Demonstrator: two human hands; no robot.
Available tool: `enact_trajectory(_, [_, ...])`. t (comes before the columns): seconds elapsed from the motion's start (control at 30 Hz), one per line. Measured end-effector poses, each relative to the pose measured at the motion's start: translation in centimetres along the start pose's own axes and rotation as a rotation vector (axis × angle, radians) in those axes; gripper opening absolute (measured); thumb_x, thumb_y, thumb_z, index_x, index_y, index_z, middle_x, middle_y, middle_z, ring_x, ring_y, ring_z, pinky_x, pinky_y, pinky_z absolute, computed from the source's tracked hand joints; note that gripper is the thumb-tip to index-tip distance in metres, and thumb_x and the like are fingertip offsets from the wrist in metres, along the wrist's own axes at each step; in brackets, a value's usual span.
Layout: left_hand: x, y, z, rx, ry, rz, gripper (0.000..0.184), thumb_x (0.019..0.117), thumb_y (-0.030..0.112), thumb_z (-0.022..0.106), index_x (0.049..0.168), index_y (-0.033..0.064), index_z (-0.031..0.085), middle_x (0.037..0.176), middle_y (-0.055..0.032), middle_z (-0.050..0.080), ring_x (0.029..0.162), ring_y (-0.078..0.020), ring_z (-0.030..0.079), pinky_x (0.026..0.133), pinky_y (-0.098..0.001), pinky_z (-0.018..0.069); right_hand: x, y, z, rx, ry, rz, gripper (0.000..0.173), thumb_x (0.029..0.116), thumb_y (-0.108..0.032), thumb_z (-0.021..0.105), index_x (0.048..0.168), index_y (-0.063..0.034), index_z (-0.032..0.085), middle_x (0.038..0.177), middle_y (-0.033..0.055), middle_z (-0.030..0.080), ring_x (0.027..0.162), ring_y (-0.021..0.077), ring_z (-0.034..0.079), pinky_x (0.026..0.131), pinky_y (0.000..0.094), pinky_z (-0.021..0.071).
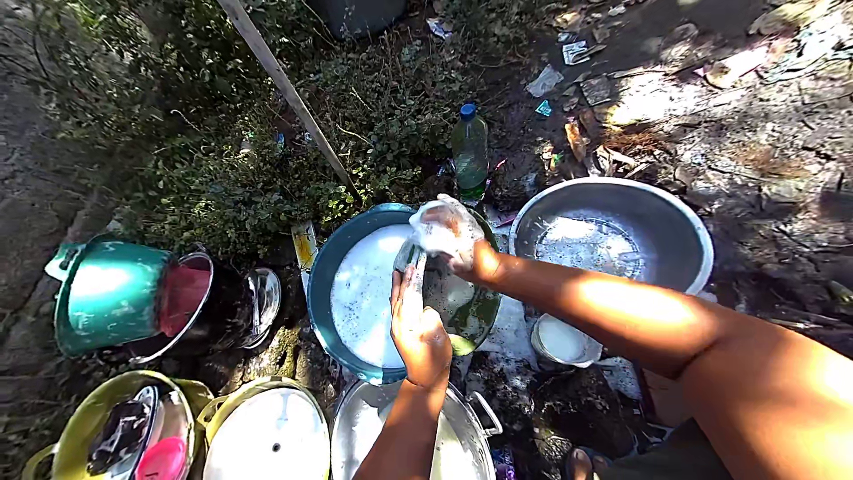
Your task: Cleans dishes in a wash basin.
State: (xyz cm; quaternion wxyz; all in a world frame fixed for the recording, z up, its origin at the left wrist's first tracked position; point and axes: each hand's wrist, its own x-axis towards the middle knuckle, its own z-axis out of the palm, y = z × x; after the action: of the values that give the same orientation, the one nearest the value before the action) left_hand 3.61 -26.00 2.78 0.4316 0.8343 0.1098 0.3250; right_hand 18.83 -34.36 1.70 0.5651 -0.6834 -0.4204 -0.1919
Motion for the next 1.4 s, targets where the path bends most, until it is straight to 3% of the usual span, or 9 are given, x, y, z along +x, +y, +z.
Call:
enact_trajectory(0.13, [0.2,-0.4,0.0,0.028,0.016,0.028,0.051,0.0824,0.003,0.045,0.128,-0.0104,0.065,0.142,-0.0243,0.059,0.143,-0.0287,0.047,0.119,-0.0393,0.0329,-0.3,0.5,-1.1,-0.016,-0.078,0.507,0.042,0.0962,-0.007,0.064,0.133,0.0121,0.056,0.131,0.0287,0.061,0.129,0.0335,0.057,0.112,0.0447,0.0434])
enact_trajectory(0.27, [-0.2,-0.2,-0.1,0.003,0.009,0.031,0.051,0.0819,0.004,0.044,0.125,-0.0105,0.066,0.139,-0.0233,0.061,0.144,-0.0304,0.046,0.121,-0.0442,0.0301,-0.7,-1.1,0.5,0.085,0.007,-0.052,0.025,0.0878,-0.009,0.067,0.109,0.0051,0.068,0.112,0.0224,0.068,0.118,0.0326,0.062,0.118,0.0530,0.0354])
enact_trajectory(0.47, [0.1,-0.5,-0.6,0.060,-0.017,0.050,0.053,0.0829,0.007,0.044,0.129,-0.0084,0.065,0.140,-0.0207,0.062,0.144,-0.0305,0.046,0.121,-0.0486,0.0285,0.0,3.1,-1.1,0.046,-0.029,0.159,0.034,0.0929,-0.010,0.060,0.121,0.0091,0.064,0.125,0.0249,0.065,0.124,0.0311,0.059,0.111,0.0407,0.0454])
enact_trajectory(0.63, [0.4,-0.5,-0.4,0.107,0.024,0.000,0.032,0.0837,-0.001,0.054,0.110,-0.0066,0.072,0.120,-0.0180,0.071,0.126,-0.0240,0.060,0.113,-0.0387,0.0424,0.2,-1.5,1.3,0.112,-0.139,-0.321,0.018,0.0932,-0.021,0.062,0.091,-0.0063,0.072,0.097,0.0126,0.071,0.104,0.0291,0.066,0.109,0.0568,0.0426])
enact_trajectory(0.83, [0.7,-1.0,-1.3,0.167,-0.032,0.065,0.054,0.0819,0.002,0.047,0.133,-0.0001,0.066,0.139,-0.0157,0.064,0.138,-0.0273,0.053,0.119,-0.0447,0.0368,1.3,2.5,-1.3,-0.032,-0.108,0.153,0.023,0.0961,-0.013,0.057,0.108,0.0030,0.070,0.109,0.0201,0.068,0.110,0.0315,0.064,0.099,0.0451,0.0510])
enact_trajectory(1.03, [-0.1,-1.2,-0.9,-0.003,-0.020,0.068,0.049,0.0838,0.006,0.047,0.126,-0.0033,0.069,0.135,-0.0157,0.067,0.140,-0.0299,0.050,0.122,-0.0492,0.0300,1.0,0.4,-0.8,0.003,-0.111,-0.111,0.019,0.0930,-0.017,0.061,0.094,-0.0023,0.073,0.096,0.0152,0.071,0.102,0.0298,0.066,0.096,0.0431,0.0509])
enact_trajectory(1.2, [0.1,-1.2,-0.6,-0.026,-0.002,0.053,0.049,0.0833,0.007,0.047,0.126,-0.0041,0.069,0.135,-0.0166,0.066,0.140,-0.0277,0.051,0.121,-0.0460,0.0305,1.0,1.1,-1.2,-0.089,-0.113,0.082,0.018,0.0915,-0.011,0.066,0.104,0.0008,0.073,0.107,0.0183,0.070,0.110,0.0308,0.065,0.100,0.0451,0.0512])
enact_trajectory(1.33, [-0.1,-1.4,-0.6,-0.016,0.014,0.070,0.032,0.0816,0.007,0.049,0.099,-0.0047,0.073,0.124,-0.0197,0.070,0.135,-0.0300,0.054,0.119,-0.0460,0.0346,0.5,-1.4,0.7,0.045,-0.106,-0.358,0.018,0.0889,-0.021,0.066,0.084,-0.0048,0.072,0.089,0.0135,0.071,0.094,0.0294,0.068,0.092,0.0473,0.0526])
enact_trajectory(1.4, [0.0,-1.4,-0.9,-0.009,-0.013,0.063,0.044,0.0834,0.005,0.048,0.120,-0.0048,0.071,0.133,-0.0184,0.067,0.140,-0.0305,0.051,0.121,-0.0478,0.0325,1.0,0.1,-0.2,0.009,-0.124,-0.307,0.019,0.0938,-0.016,0.061,0.092,-0.0018,0.074,0.095,0.0165,0.072,0.100,0.0320,0.068,0.096,0.0467,0.0530])
